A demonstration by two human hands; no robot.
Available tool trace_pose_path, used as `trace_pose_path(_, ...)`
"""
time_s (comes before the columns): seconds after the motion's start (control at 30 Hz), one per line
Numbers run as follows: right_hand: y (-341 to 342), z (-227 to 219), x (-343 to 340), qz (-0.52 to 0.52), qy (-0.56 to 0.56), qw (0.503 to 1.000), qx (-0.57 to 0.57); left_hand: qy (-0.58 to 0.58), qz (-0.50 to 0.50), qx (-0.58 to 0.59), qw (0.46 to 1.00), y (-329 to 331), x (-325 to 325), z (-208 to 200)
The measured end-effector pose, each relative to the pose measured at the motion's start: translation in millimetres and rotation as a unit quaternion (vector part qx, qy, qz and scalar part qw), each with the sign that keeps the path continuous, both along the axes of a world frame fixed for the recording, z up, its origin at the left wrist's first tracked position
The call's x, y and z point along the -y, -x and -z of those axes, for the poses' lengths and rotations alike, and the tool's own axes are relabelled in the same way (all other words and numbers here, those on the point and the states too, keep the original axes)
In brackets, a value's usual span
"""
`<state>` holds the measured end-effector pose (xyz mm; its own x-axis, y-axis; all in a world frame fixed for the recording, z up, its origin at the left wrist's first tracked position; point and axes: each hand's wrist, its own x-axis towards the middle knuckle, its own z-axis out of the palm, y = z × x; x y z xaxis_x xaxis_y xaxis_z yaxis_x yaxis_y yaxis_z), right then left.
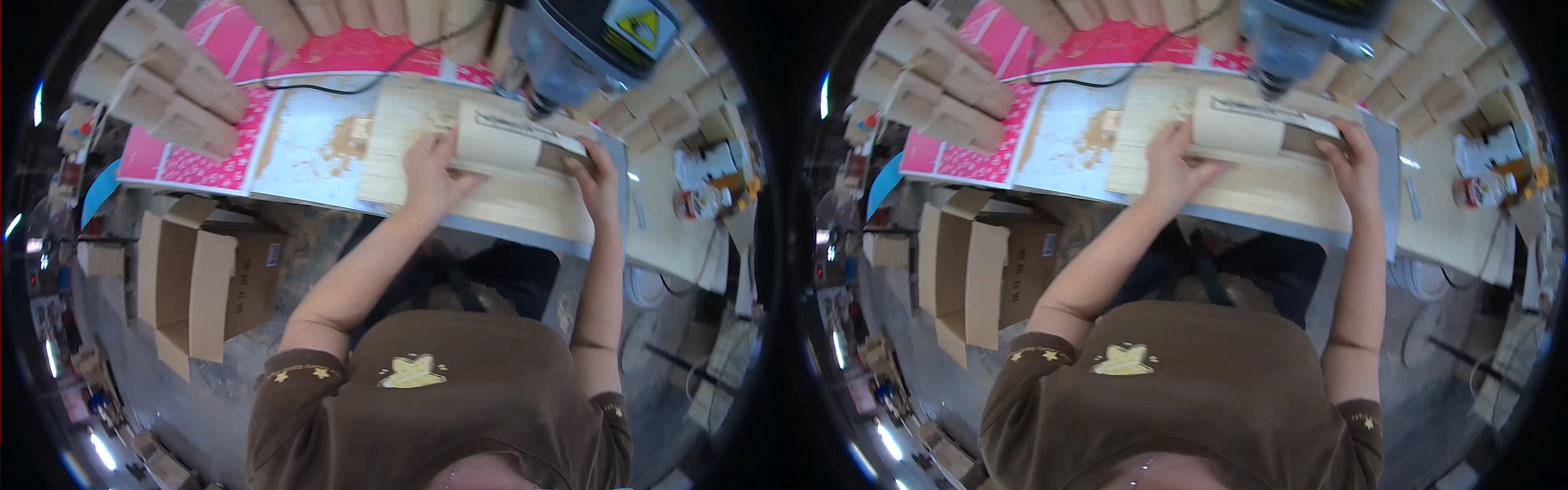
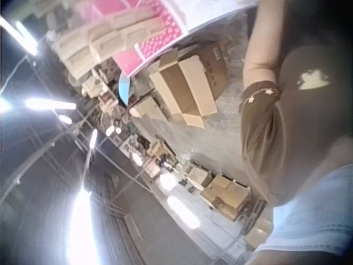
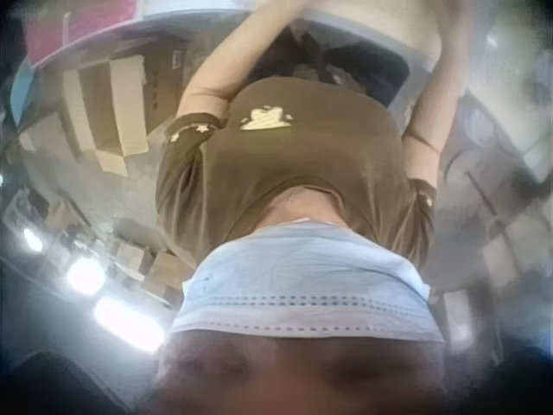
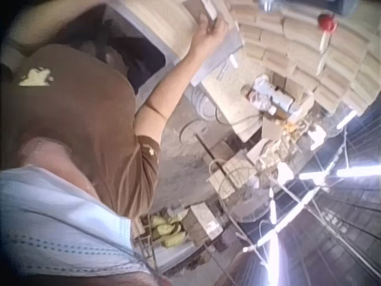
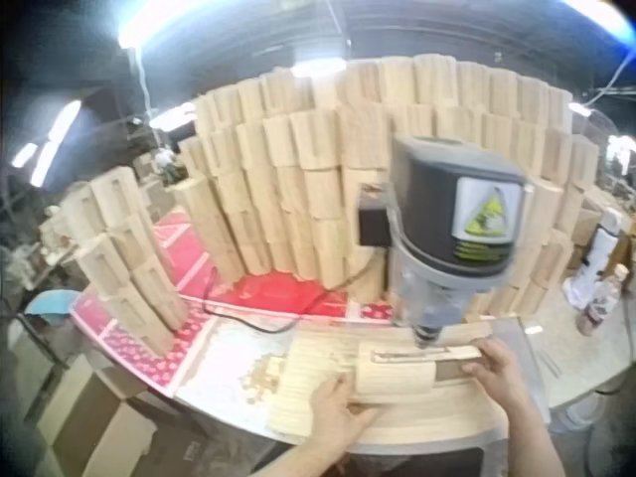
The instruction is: Operate a bench drill press to drill precision holes or slots into turned cylindrical wooden blocks clamped in a fixture.
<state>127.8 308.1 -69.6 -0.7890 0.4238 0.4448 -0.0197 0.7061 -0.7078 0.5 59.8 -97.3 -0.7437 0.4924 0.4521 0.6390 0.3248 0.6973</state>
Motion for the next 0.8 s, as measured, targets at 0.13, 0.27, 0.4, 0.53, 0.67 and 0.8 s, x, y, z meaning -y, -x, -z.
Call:
trace_pose_path(0.13, -8.1, 5.3, 1.6, -0.023, 0.042, 0.999, -0.024, 0.047, -0.049, -0.074, 0.995, -0.6, -1.7, 7.2)
trace_pose_path(0.27, -9.4, -8.6, 9.5, -0.030, 0.069, 0.997, 0.015, 0.038, -0.001, -0.048, 0.998, 4.7, 2.0, 8.1)
trace_pose_path(0.4, -18.4, -47.0, -1.5, -0.022, 0.004, 0.999, 0.033, 0.029, 0.025, -0.051, 0.998, 5.6, -0.5, 13.3)
trace_pose_path(0.53, 1.5, -126.8, -11.2, 0.051, -0.077, 0.987, -0.132, 0.046, 0.001, -0.080, 0.996, 13.5, 3.6, 21.5)
trace_pose_path(0.67, 57.9, -200.6, -24.7, 0.083, -0.055, 0.971, -0.216, 0.066, 0.031, -0.038, 0.997, 24.4, 8.8, 22.2)
trace_pose_path(0.8, 79.7, -213.8, -16.5, 0.027, -0.014, 0.995, -0.092, 0.068, 0.036, -0.039, 0.996, 21.1, 0.1, 13.4)
